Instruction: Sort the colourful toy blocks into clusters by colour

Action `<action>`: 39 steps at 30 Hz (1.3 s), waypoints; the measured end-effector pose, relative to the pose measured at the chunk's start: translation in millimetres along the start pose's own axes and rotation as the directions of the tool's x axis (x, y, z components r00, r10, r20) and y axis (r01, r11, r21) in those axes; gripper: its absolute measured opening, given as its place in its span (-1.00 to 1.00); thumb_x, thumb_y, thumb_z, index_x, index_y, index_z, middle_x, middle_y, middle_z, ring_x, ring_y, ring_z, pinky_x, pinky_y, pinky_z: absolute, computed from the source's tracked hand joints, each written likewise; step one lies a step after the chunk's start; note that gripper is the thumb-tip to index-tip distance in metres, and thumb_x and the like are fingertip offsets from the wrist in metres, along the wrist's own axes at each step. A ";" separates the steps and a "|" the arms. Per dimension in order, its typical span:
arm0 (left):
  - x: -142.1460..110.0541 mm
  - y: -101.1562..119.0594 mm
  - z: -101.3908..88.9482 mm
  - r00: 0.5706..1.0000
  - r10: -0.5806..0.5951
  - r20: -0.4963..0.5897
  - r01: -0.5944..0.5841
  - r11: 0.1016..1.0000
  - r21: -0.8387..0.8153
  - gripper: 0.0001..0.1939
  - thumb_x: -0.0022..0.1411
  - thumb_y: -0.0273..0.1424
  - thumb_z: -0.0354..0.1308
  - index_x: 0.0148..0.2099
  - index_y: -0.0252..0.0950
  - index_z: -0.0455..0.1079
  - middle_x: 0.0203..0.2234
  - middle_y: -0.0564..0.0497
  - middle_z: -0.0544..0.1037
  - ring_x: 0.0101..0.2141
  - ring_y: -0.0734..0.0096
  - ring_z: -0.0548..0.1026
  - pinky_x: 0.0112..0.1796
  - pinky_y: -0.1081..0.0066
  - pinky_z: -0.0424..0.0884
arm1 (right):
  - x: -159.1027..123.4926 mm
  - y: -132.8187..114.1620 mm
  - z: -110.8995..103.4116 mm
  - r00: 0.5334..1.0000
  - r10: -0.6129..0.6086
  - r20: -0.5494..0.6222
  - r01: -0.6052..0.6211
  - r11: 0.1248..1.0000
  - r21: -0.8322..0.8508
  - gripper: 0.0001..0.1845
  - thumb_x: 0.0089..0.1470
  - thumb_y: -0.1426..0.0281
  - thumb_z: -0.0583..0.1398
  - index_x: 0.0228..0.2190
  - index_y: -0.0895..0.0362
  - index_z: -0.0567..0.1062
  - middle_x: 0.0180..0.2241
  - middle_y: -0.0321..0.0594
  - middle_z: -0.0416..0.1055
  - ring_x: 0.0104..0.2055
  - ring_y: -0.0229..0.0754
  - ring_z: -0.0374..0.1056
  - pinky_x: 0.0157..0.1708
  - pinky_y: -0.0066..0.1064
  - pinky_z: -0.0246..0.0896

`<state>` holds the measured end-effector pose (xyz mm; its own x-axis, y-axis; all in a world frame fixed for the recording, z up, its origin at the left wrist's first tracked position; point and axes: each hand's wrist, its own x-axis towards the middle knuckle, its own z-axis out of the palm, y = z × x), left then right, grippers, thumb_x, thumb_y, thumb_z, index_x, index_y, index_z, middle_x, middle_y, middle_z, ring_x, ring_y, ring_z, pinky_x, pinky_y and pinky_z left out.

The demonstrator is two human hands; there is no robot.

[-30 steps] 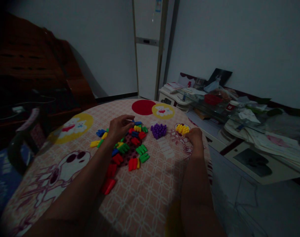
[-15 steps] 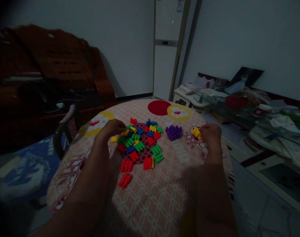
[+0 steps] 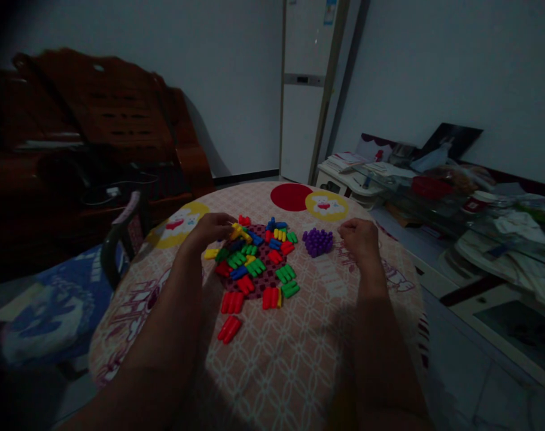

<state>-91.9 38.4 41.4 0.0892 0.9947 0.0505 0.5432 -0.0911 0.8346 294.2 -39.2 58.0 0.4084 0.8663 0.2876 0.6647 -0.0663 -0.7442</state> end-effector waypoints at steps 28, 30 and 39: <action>-27.4 62.6 94.0 0.877 0.099 0.471 0.199 0.817 -0.542 -0.78 0.18 -0.26 0.26 -0.38 -0.33 0.46 -0.59 0.06 0.50 -0.59 0.57 0.39 -0.52 0.57 0.32 | -52.3 -75.4 52.8 0.780 -0.567 0.265 0.538 0.824 0.179 -0.81 0.06 0.47 0.27 -0.23 0.17 0.61 -0.31 -0.20 0.54 -0.29 -0.21 0.40 -0.23 -0.41 0.23; -28.2 62.7 96.0 0.866 0.103 0.489 0.182 0.846 -0.501 -0.76 0.19 -0.25 0.24 -0.40 -0.33 0.45 -0.58 0.06 0.50 -0.59 0.56 0.39 -0.51 0.55 0.33 | -53.2 -76.4 51.4 0.773 -0.561 0.296 0.536 0.828 0.169 -0.82 0.04 0.49 0.25 -0.28 0.15 0.63 -0.34 -0.21 0.55 -0.29 -0.21 0.41 -0.23 -0.41 0.23; -29.0 60.9 108.1 0.816 0.170 0.552 0.211 0.803 -0.558 -0.76 0.16 -0.29 0.31 -0.22 -0.37 0.52 -0.47 0.01 0.56 -0.50 0.54 0.45 -0.38 0.49 0.41 | -39.2 -64.5 33.2 0.912 -0.248 0.328 0.266 0.964 -0.010 -0.85 -0.04 0.51 0.20 -0.50 0.20 0.60 -0.63 -0.28 0.45 -0.57 -0.28 0.34 -0.48 -0.50 0.17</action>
<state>28.9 -1.1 31.5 0.6259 0.7706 -0.1201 -0.0111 0.1628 0.9866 214.5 -52.4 74.8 0.0026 0.9684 0.2494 0.7556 0.1614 -0.6348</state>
